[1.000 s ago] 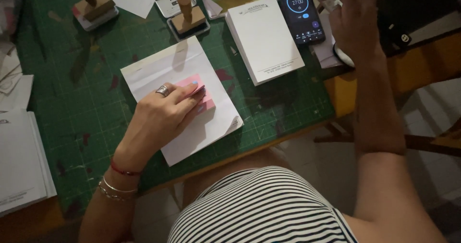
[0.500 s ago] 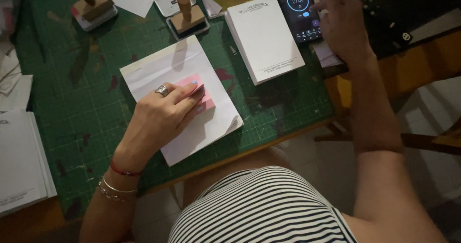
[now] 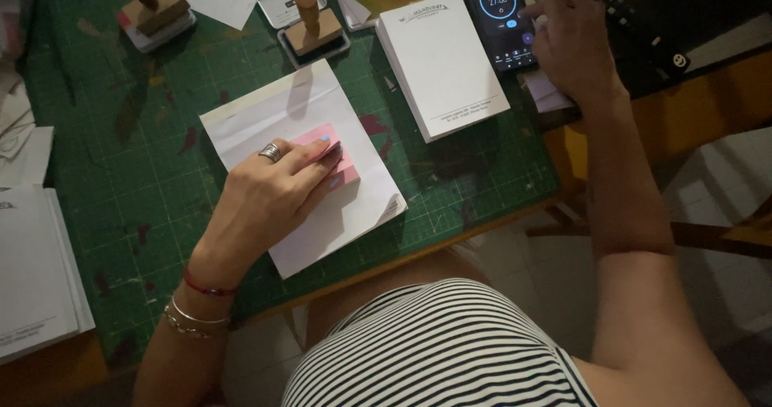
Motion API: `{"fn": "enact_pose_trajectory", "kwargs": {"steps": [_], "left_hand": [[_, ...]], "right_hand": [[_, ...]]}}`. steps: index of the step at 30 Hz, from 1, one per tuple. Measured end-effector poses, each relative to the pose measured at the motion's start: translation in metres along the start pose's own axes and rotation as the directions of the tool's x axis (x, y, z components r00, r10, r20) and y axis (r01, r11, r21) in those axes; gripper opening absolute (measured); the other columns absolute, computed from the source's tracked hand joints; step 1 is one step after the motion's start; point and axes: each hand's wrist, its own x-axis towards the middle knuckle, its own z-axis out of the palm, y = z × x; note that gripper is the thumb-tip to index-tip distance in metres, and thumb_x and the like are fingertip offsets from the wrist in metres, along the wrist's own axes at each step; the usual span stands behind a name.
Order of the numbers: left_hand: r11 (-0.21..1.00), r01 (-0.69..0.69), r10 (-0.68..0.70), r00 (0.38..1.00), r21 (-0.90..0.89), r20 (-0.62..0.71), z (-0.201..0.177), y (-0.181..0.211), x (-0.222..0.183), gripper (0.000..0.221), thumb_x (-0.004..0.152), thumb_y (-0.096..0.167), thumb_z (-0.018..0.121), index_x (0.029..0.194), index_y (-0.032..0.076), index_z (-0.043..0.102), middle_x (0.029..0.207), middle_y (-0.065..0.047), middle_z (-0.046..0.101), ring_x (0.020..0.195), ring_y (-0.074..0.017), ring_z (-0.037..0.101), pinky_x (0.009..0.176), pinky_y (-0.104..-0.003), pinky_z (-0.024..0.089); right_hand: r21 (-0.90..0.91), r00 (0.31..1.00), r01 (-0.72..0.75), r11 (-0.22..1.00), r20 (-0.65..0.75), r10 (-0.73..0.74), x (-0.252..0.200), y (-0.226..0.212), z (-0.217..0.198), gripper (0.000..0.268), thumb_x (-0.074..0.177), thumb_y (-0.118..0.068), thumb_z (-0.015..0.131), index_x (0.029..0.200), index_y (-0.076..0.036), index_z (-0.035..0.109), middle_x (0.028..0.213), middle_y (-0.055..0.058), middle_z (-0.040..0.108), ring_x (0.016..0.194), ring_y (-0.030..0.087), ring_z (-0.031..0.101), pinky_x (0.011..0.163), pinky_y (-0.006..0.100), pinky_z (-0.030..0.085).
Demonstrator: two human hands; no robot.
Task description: Manually applying a stamp to a pad of pink sticky notes on a workbench using an ink pad.
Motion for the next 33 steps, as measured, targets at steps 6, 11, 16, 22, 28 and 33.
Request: {"fn": "enact_pose_trajectory", "kwargs": {"steps": [6, 11, 16, 22, 28, 33], "left_hand": [[1.000, -0.002, 0.002, 1.000, 0.015, 0.006, 0.003, -0.001, -0.003, 0.015, 0.112, 0.024, 0.070, 0.113, 0.012, 0.079, 0.132, -0.006, 0.080, 0.093, -0.0290, 0.074, 0.060, -0.037, 0.055], [1.000, -0.001, 0.001, 1.000, 0.003, 0.004, 0.001, 0.000, -0.001, 0.014, 0.112, 0.023, 0.070, 0.108, 0.011, 0.078, 0.129, -0.006, 0.080, 0.090, -0.0267, 0.073, 0.060, -0.037, 0.055], [1.000, 0.007, -0.007, 1.000, -0.021, 0.014, 0.001, 0.000, -0.001, 0.016, 0.111, 0.023, 0.070, 0.113, 0.009, 0.079, 0.130, -0.007, 0.080, 0.091, -0.0279, 0.073, 0.063, -0.039, 0.057], [1.000, 0.004, -0.004, 1.000, -0.006, 0.018, 0.002, -0.001, -0.002, 0.016, 0.111, 0.024, 0.071, 0.115, 0.010, 0.079, 0.132, -0.008, 0.080, 0.091, -0.0291, 0.074, 0.061, -0.039, 0.057], [1.000, 0.003, -0.003, 1.000, -0.012, 0.018, 0.001, 0.000, 0.000, 0.018, 0.111, 0.024, 0.070, 0.114, 0.009, 0.080, 0.132, -0.008, 0.080, 0.091, -0.0277, 0.072, 0.064, -0.039, 0.057], [1.000, -0.012, 0.012, 0.999, 0.010, -0.030, 0.002, -0.001, -0.001, 0.015, 0.111, 0.025, 0.073, 0.114, 0.011, 0.079, 0.132, -0.004, 0.079, 0.091, -0.0266, 0.073, 0.064, -0.037, 0.056]], "right_hand": [[0.127, 1.000, -0.006, 0.992, 0.001, 0.006, 0.006, -0.017, -0.013, 0.078, 0.104, 0.011, 0.067, 0.173, -0.007, 0.036, 0.125, 0.013, 0.080, 0.126, 0.042, 0.065, 0.103, 0.054, 0.041], [0.136, 0.999, 0.036, 0.990, -0.031, -0.032, 0.004, -0.021, -0.016, 0.081, 0.103, 0.016, 0.067, 0.174, -0.006, 0.035, 0.128, 0.017, 0.079, 0.124, 0.041, 0.066, 0.103, 0.053, 0.044], [0.187, 0.992, 0.120, 0.975, -0.056, -0.112, 0.013, -0.030, -0.025, 0.071, 0.097, 0.021, 0.064, 0.165, 0.008, 0.049, 0.126, 0.030, 0.074, 0.109, 0.036, 0.077, 0.087, 0.044, 0.057], [0.069, 0.965, 0.183, 0.981, -0.201, -0.166, 0.022, -0.026, -0.031, 0.057, 0.089, 0.029, 0.067, 0.141, 0.006, 0.064, 0.125, 0.023, 0.074, 0.103, 0.040, 0.067, 0.080, 0.048, 0.049], [0.129, 0.969, 0.152, 0.980, -0.214, -0.122, 0.042, -0.047, -0.035, 0.043, 0.119, 0.016, 0.068, 0.156, -0.005, 0.059, 0.110, 0.019, 0.070, 0.081, 0.024, 0.062, 0.062, 0.032, 0.047], [-0.153, 0.907, 0.267, 0.952, -0.296, -0.301, 0.088, -0.110, -0.032, 0.019, 0.115, -0.003, 0.072, 0.132, -0.006, 0.066, 0.103, 0.007, 0.067, 0.077, 0.014, 0.056, 0.063, 0.027, 0.045]]}}
